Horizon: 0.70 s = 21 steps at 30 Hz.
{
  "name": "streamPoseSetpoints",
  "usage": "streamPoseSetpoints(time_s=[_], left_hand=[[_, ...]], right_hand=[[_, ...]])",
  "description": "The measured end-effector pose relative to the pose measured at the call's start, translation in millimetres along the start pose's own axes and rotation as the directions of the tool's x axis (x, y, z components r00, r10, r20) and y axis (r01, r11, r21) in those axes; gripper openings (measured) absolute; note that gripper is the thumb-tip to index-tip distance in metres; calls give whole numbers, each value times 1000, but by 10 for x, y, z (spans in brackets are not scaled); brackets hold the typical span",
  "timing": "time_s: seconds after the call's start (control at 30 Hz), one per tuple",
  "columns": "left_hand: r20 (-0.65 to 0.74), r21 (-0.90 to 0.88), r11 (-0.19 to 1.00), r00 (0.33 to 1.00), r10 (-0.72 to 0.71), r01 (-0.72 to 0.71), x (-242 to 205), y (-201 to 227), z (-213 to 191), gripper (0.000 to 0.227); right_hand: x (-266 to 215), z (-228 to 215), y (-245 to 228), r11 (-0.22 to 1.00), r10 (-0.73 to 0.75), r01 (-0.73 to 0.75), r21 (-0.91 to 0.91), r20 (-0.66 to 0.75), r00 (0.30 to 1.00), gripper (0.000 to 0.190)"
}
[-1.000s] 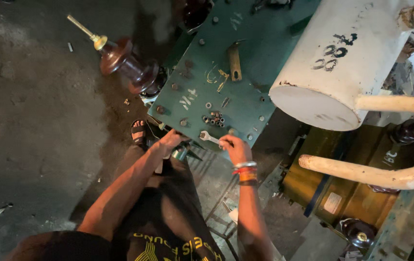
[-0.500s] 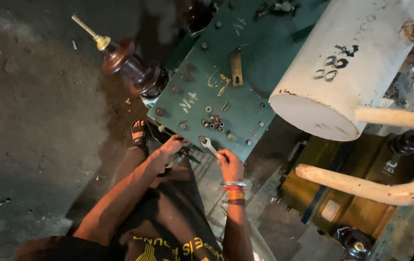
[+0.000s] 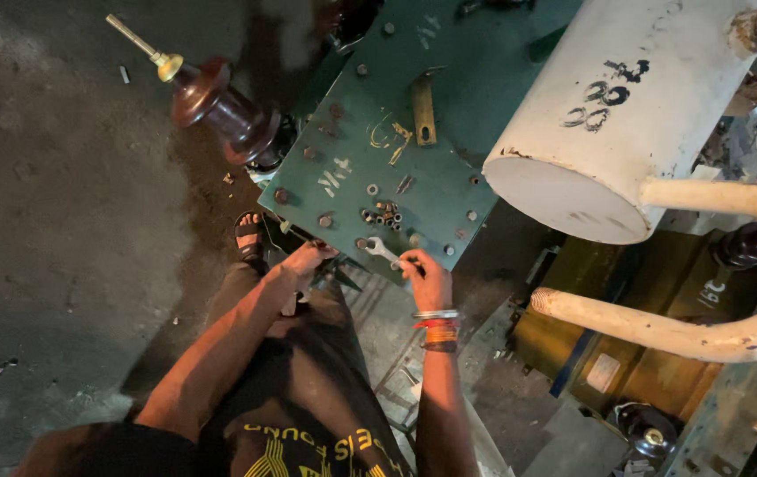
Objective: The person uses two wrenches to tighten bolts on a green metal plate attached to a large white cylindrical object. The person systematically moves from one bolt to another, using the wrenches to apply torque.
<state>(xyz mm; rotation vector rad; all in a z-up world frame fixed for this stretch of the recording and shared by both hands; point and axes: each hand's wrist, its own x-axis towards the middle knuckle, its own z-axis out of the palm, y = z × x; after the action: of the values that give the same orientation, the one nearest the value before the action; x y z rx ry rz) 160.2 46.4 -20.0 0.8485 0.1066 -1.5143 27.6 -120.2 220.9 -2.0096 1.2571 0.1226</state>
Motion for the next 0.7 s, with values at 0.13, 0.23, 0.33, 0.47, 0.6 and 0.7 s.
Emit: streamPoseSetpoints(time_s=[0.13,0.23,0.33,0.47,0.6,0.7], left_hand=[[-126,35,953,948,-294,300,-41,142,-47,17],[49,58,973,973,-226,223,-38,261,18,22],[55,23,973,972,-229,228,-38,367,40,23],[41,37,961,960,-276,275,34,364,99,20],[-5,-31,953,953,-303,303,7,319,102,20],[-41,-15,956,955,-293,292,42,227,152,21]], right_hand=[[-1,41,-11,994,-106,106,25,11,994,10],[58,15,-14,993,-112,110,51,46,993,10],[144,8,-51,996,-88,86,21,68,994,10],[73,-7,-61,999,-38,39,-16,71,997,12],[-214,202,-135,993,-101,94,-77,-93,991,14],[-464,369,-115,998,-55,58,22,-119,991,22]])
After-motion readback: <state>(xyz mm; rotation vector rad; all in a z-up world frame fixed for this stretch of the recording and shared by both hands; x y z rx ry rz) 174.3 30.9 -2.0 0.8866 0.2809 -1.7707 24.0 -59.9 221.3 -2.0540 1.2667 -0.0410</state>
